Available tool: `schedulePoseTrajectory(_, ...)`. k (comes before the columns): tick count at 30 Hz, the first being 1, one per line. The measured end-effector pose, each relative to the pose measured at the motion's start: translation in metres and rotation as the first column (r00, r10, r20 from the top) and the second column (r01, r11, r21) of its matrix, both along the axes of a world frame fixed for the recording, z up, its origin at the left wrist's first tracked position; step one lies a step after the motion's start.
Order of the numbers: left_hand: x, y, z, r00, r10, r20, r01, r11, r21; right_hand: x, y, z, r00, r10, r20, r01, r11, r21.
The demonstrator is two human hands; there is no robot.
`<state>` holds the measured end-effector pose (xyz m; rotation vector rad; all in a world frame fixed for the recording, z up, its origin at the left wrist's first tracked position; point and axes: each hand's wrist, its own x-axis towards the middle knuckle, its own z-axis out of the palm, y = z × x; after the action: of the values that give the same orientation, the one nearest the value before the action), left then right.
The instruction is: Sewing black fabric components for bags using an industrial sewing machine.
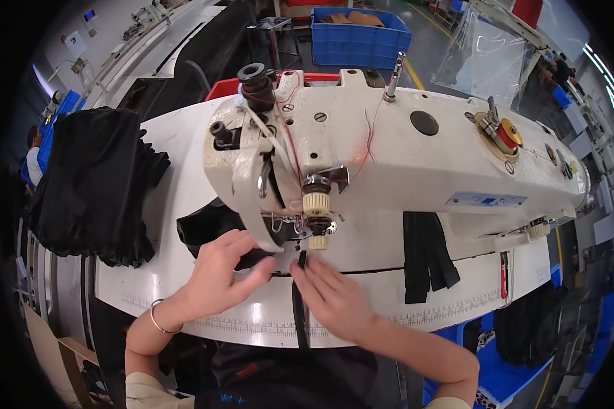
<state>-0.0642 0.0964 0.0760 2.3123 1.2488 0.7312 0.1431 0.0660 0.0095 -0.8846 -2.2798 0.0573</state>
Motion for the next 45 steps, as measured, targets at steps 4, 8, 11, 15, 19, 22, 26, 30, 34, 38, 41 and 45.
schedulePoseTrajectory(4,0.000,0.004,-0.002,0.869,-0.007,-0.494,0.091,0.985,0.145,0.027,0.056,-0.018,0.953,-0.097,0.289,0.077,0.994,0.080)
schedulePoseTrajectory(8,0.018,0.002,-0.018,0.848,0.053,-0.527,0.276,0.804,0.526,0.064,0.071,-0.075,0.986,0.064,0.155,-0.018,0.960,-0.281)
schedulePoseTrajectory(11,0.011,0.007,-0.037,0.894,-0.114,-0.434,0.312,0.854,0.417,0.042,0.037,-0.072,0.838,-0.110,0.535,-0.045,0.962,0.268)
schedulePoseTrajectory(15,0.007,0.026,-0.050,0.983,-0.181,0.013,0.181,0.982,-0.060,0.017,0.031,0.002,0.995,0.094,-0.015,-0.078,0.723,-0.687)
schedulePoseTrajectory(19,0.004,0.025,-0.039,0.986,0.002,0.168,0.070,0.904,-0.422,0.017,0.037,-0.026,0.698,-0.205,-0.686,-0.602,0.351,-0.717)
schedulePoseTrajectory(22,-0.002,0.023,-0.057,0.993,-0.118,0.013,0.119,0.989,-0.093,0.019,0.042,-0.005,0.991,0.081,-0.110,-0.135,0.461,-0.877)
schedulePoseTrajectory(26,0.011,0.025,-0.060,0.978,-0.188,-0.089,0.200,0.967,0.160,0.034,0.036,0.010,0.977,0.170,0.129,-0.083,0.860,-0.503)
schedulePoseTrajectory(30,-0.030,-0.012,-0.167,0.970,0.039,-0.239,-0.014,0.994,0.105,0.019,0.033,0.002,0.945,0.202,0.258,-0.131,0.954,-0.268)
schedulePoseTrajectory(34,-0.008,-0.038,-0.294,0.765,0.366,-0.529,-0.476,0.876,-0.083,-0.001,0.037,-0.020,0.932,0.158,0.327,-0.225,0.958,0.179)
schedulePoseTrajectory(38,-0.001,0.036,-0.095,0.957,-0.262,0.120,0.213,0.924,0.319,0.000,0.040,-0.029,0.973,0.086,0.214,-0.123,0.979,0.165)
schedulePoseTrajectory(41,0.003,0.033,-0.094,0.966,-0.225,0.126,0.149,0.887,0.437,-0.004,0.034,-0.037,0.972,0.096,0.215,-0.131,0.979,0.154)
schedulePoseTrajectory(45,0.003,0.032,-0.096,0.959,-0.229,0.167,0.131,0.881,0.455,-0.004,0.028,-0.039,0.959,0.163,0.230,-0.180,0.982,0.055)
